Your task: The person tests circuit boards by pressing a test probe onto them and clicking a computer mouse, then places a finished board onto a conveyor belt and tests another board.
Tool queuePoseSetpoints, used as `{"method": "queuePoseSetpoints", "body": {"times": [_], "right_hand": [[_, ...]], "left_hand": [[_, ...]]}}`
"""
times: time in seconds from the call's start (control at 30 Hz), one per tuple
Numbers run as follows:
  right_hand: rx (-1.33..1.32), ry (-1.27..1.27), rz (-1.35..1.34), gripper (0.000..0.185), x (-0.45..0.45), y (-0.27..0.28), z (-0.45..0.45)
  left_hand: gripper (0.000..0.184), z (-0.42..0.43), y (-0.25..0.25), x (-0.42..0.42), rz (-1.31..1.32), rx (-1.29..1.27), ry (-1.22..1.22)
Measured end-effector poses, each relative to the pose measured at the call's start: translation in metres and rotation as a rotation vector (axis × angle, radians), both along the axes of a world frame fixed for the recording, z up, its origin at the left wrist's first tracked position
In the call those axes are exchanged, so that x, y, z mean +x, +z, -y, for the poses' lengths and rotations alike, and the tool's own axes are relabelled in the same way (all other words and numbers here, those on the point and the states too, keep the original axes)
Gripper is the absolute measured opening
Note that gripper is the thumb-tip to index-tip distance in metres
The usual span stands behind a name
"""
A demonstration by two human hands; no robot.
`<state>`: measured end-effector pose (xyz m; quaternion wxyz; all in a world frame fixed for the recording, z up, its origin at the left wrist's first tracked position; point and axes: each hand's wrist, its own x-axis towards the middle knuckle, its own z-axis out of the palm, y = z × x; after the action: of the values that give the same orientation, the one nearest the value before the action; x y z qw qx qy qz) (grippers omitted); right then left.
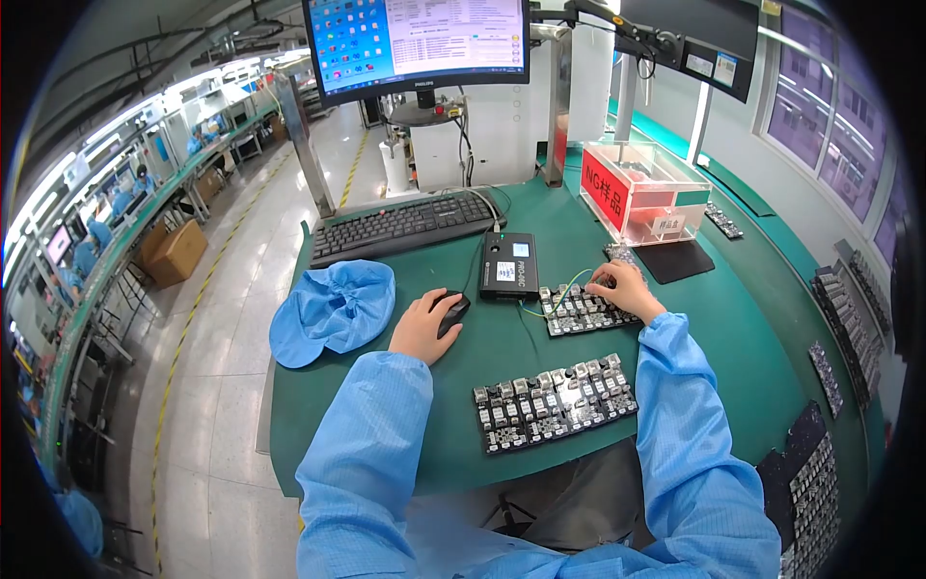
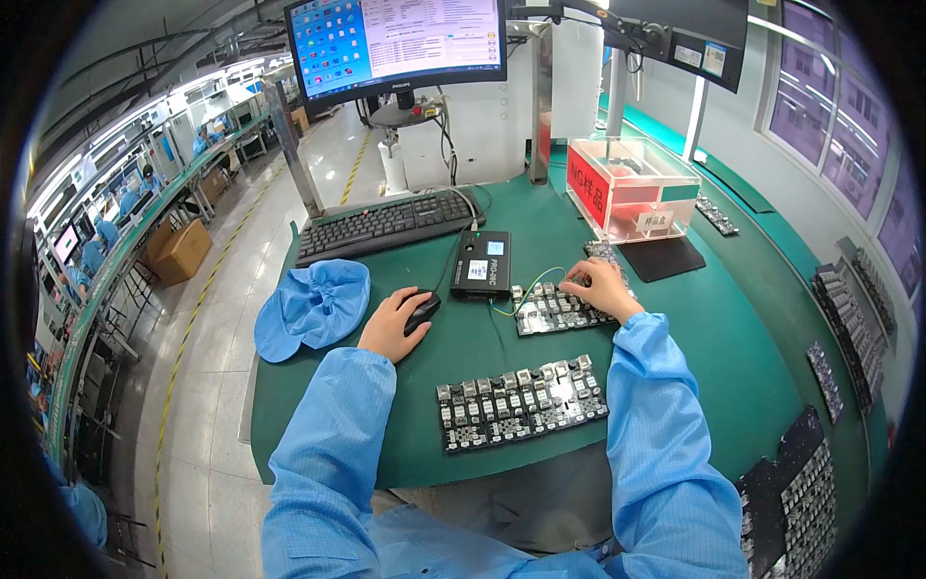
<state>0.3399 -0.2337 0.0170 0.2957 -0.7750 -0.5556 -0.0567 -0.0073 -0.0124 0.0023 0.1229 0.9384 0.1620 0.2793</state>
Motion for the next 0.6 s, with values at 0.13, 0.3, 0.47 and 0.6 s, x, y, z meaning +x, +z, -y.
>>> {"method": "queuePoseSetpoints", "body": {"times": [0.13, 0.3, 0.47, 0.6], "right_hand": [[0.017, 0.013, 0.016, 0.028, 0.0018, -0.0020, -0.0008], [0.020, 0.015, 0.030, 0.027, 0.0018, -0.0014, -0.0013], [0.004, -0.010, -0.059, 0.028, 0.0010, -0.0015, -0.0010], [0.022, 0.004, -0.008, 0.026, -0.0007, 0.0005, 0.0000]], "left_hand": [[0.049, 0.0008, 0.0010, -0.0002, 0.001, -0.003, 0.001], [0.050, -0.0004, 0.0002, -0.0001, 0.005, -0.010, -0.008], [0.050, -0.0007, -0.0019, 0.0002, 0.015, -0.008, -0.018], [0.049, 0.0001, -0.0005, 0.0003, 0.005, -0.002, 0.000]]}}
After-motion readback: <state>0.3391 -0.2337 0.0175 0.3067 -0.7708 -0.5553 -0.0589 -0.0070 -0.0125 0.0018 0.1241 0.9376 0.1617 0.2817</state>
